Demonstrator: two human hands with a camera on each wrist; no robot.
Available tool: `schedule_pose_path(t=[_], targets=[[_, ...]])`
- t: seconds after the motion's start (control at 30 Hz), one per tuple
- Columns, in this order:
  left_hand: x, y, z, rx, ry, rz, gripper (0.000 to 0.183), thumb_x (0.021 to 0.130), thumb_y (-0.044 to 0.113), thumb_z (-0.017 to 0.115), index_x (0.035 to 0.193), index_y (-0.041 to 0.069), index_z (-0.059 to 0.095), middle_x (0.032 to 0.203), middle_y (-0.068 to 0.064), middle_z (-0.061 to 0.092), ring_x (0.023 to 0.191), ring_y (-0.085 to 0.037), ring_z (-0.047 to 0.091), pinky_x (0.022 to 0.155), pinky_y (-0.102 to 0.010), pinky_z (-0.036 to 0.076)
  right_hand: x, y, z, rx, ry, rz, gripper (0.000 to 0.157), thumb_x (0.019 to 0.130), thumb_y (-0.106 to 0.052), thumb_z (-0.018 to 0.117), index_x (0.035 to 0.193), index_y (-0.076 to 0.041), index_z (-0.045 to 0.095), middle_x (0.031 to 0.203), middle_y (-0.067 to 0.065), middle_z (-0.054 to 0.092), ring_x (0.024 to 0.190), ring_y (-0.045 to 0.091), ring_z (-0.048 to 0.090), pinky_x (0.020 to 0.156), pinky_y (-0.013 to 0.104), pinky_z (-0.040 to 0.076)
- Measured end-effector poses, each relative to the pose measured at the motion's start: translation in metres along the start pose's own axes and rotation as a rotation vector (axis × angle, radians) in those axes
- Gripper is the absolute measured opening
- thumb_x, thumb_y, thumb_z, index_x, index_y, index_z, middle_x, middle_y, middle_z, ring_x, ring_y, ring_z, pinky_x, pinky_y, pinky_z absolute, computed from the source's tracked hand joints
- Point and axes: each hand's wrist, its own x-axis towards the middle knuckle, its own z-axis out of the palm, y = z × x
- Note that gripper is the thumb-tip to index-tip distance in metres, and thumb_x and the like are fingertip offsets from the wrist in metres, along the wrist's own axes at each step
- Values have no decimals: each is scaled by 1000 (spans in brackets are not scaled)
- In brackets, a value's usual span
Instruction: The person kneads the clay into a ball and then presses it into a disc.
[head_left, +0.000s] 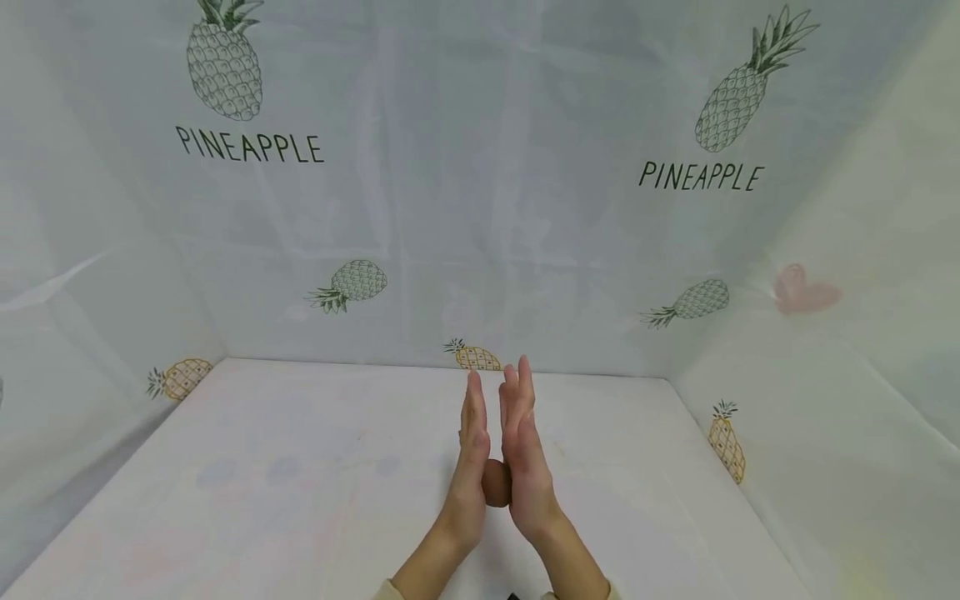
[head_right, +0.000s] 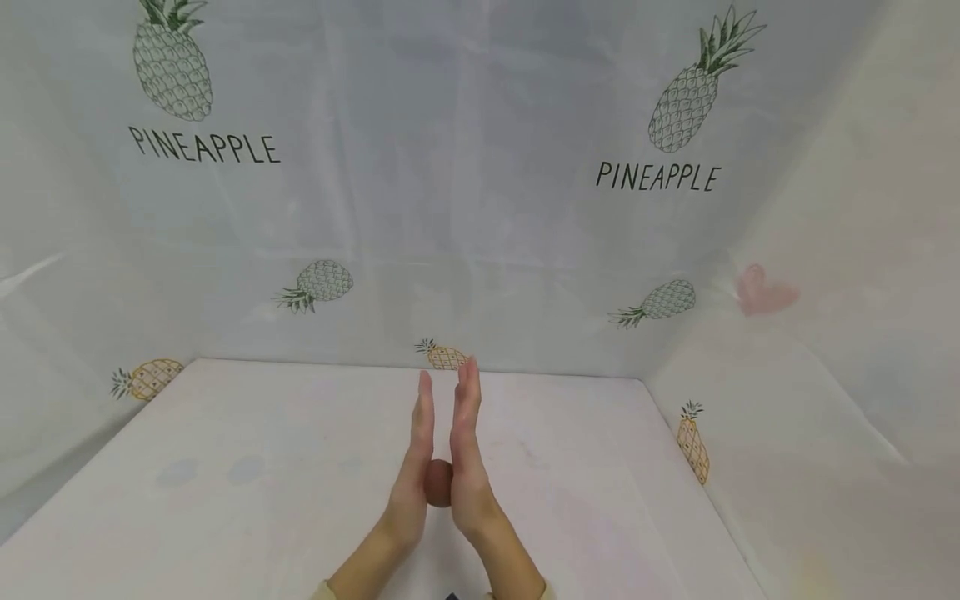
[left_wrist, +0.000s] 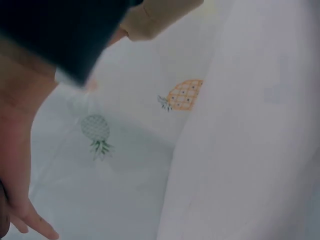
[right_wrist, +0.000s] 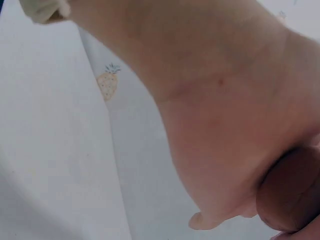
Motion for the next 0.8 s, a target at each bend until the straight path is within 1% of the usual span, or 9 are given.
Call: schedule_pose_path(t=[0.03, 0.17, 0.27, 0.37, 0.47, 0.6, 0.73, 0.8], targets=[[-1, 0, 1, -12, -2, -9, 58, 114, 35, 12, 169, 42, -6, 176, 16, -11, 162, -14, -17, 121, -69, -16, 0, 1, -1, -1, 7, 3, 57, 113, -44, 1, 168, -43, -14, 177, -5, -14, 164, 31, -12, 124, 68, -14], [-4, 3, 5, -33, -26, -21, 57, 114, 34, 11, 169, 43, -3, 177, 14, -10, 163, -16, -15, 122, -71, -13, 2, 4, -7, -5, 60, 4, 58, 113, -46, 3, 168, -42, -13, 178, -4, -11, 164, 30, -10, 124, 68, -14], [-6, 6, 7, -30, -46, -15, 56, 115, 34, 8, 170, 41, -4, 177, 14, -11, 162, -16, -15, 122, -71, -13, 4, 6, -11, -6, 90, 0, 59, 113, -47, 4, 169, -40, -13, 178, -3, -11, 164, 29, -9, 125, 66, -14], [-8, 10, 8, -24, -48, -2, 56, 115, 35, 5, 170, 41, -4, 176, 17, -12, 162, -12, -17, 122, -70, -14, 5, 9, -14, -7, 95, -8, 59, 113, -47, 4, 169, -39, -13, 178, -3, -12, 164, 28, -10, 126, 65, -15], [-9, 14, 9, -22, -43, 19, 56, 115, 35, 4, 170, 40, -5, 176, 18, -14, 161, -10, -18, 122, -69, -16, 6, 12, -15, -4, 84, -10, 58, 114, -48, 3, 169, -39, -14, 177, -4, -14, 164, 29, -13, 125, 65, -16], [-11, 16, 8, -18, -32, 35, 57, 113, 38, 2, 169, 40, -8, 176, 16, -18, 160, -10, -22, 120, -69, -21, 7, 18, -15, 9, 54, 23, 58, 112, -53, 0, 167, -44, -16, 176, -9, -19, 163, 28, -17, 123, 67, -19], [-10, 16, 6, 3, -19, 41, 57, 112, 44, 1, 168, 41, -10, 175, 18, -20, 160, -8, -24, 120, -63, -26, 6, 23, -13, 11, 19, 62, 57, 110, -58, -5, 165, -48, -17, 174, -18, -21, 162, 19, -20, 121, 68, -23], [-8, 17, 4, 14, -15, 49, 58, 112, 46, 2, 168, 41, -11, 175, 21, -20, 159, -5, -24, 120, -60, -28, 6, 25, -11, 10, -1, 79, 58, 109, -59, -7, 164, -48, -19, 172, -22, -21, 161, 13, -21, 120, 67, -24]])
